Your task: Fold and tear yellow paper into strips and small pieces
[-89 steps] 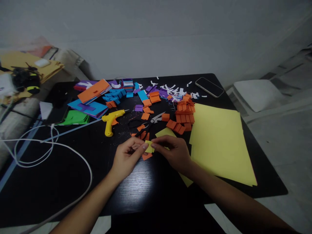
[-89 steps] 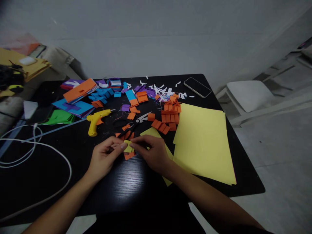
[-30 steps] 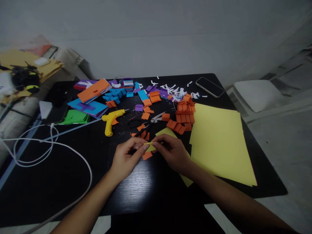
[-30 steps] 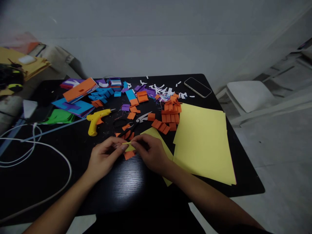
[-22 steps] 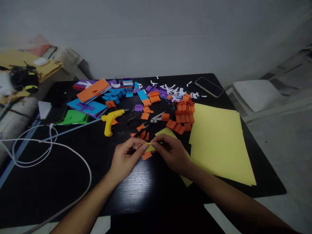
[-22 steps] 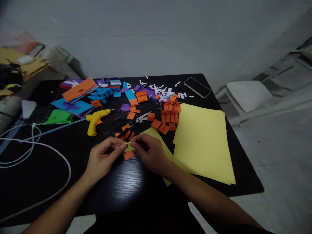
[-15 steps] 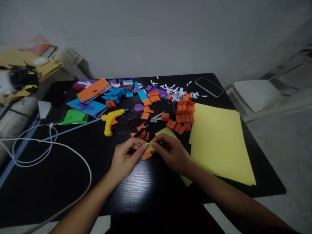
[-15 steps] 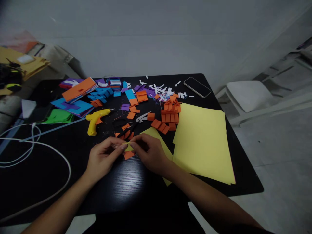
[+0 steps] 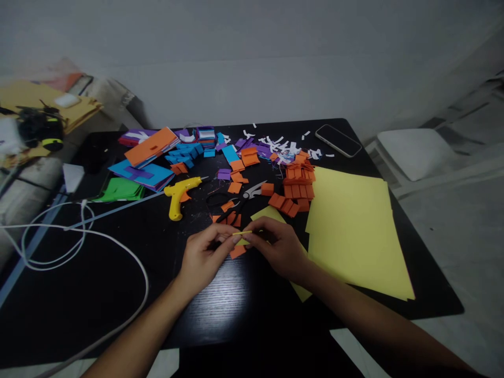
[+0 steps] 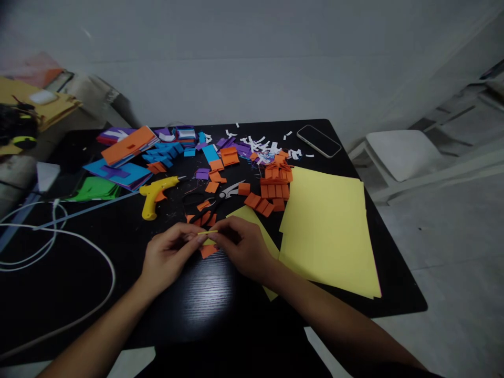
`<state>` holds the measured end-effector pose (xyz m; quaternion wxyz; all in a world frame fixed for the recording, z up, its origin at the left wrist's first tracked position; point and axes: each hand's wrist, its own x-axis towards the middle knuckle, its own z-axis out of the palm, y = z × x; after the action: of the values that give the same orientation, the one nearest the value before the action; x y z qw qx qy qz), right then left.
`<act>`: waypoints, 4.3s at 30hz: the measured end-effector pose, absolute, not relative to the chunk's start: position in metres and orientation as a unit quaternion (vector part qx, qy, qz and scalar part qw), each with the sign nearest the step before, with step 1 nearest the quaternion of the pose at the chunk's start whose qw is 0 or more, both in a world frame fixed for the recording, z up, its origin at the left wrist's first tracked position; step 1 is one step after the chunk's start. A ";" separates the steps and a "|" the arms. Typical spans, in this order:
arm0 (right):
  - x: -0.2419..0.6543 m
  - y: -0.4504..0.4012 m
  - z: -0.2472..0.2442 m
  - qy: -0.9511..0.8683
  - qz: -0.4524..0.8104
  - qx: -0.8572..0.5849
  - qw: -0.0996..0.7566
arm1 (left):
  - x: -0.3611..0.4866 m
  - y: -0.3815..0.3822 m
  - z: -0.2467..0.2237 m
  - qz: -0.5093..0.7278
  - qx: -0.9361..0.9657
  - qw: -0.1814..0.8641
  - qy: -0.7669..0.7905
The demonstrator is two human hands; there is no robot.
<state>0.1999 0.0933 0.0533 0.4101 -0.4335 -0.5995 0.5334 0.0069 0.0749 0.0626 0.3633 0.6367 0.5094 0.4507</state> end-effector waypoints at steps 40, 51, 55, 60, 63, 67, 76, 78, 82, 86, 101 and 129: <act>0.199 0.092 0.054 -0.567 0.571 -0.419 0.421 | 0.007 0.073 0.059 0.443 0.664 0.342 0.495; 0.199 0.094 0.053 -0.534 0.606 -0.416 0.418 | 0.005 0.075 0.058 0.452 0.644 0.350 0.509; 0.199 0.094 0.053 -0.540 0.601 -0.426 0.407 | 0.006 0.075 0.058 0.453 0.651 0.344 0.503; 0.199 0.094 0.053 -0.534 0.603 -0.425 0.413 | 0.007 0.075 0.060 0.452 0.649 0.348 0.503; 0.199 0.095 0.051 -0.533 0.590 -0.433 0.424 | 0.006 0.075 0.060 0.452 0.638 0.362 0.507; 0.199 0.096 0.049 -0.538 0.574 -0.445 0.428 | 0.006 0.076 0.060 0.460 0.625 0.374 0.508; 0.199 0.094 0.052 -0.543 0.575 -0.445 0.420 | 0.008 0.076 0.061 0.468 0.615 0.398 0.494; 0.198 0.092 0.053 -0.549 0.575 -0.444 0.413 | 0.008 0.076 0.060 0.465 0.620 0.392 0.496; 0.198 0.091 0.053 -0.559 0.570 -0.441 0.410 | 0.006 0.076 0.059 0.455 0.635 0.375 0.499; 0.199 0.092 0.055 -0.575 0.563 -0.440 0.399 | 0.005 0.076 0.061 0.442 0.646 0.365 0.505; 0.201 0.092 0.059 -0.634 0.517 -0.427 0.385 | 0.005 0.076 0.060 0.427 0.669 0.353 0.496; 0.205 0.099 0.056 -0.626 0.550 -0.412 0.369 | 0.007 0.077 0.060 0.414 0.641 0.413 0.497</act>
<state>0.2050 0.0987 0.0561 0.3685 -0.4122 -0.6263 0.5496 0.0072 0.0769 0.0599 0.4132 0.6409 0.4970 0.4142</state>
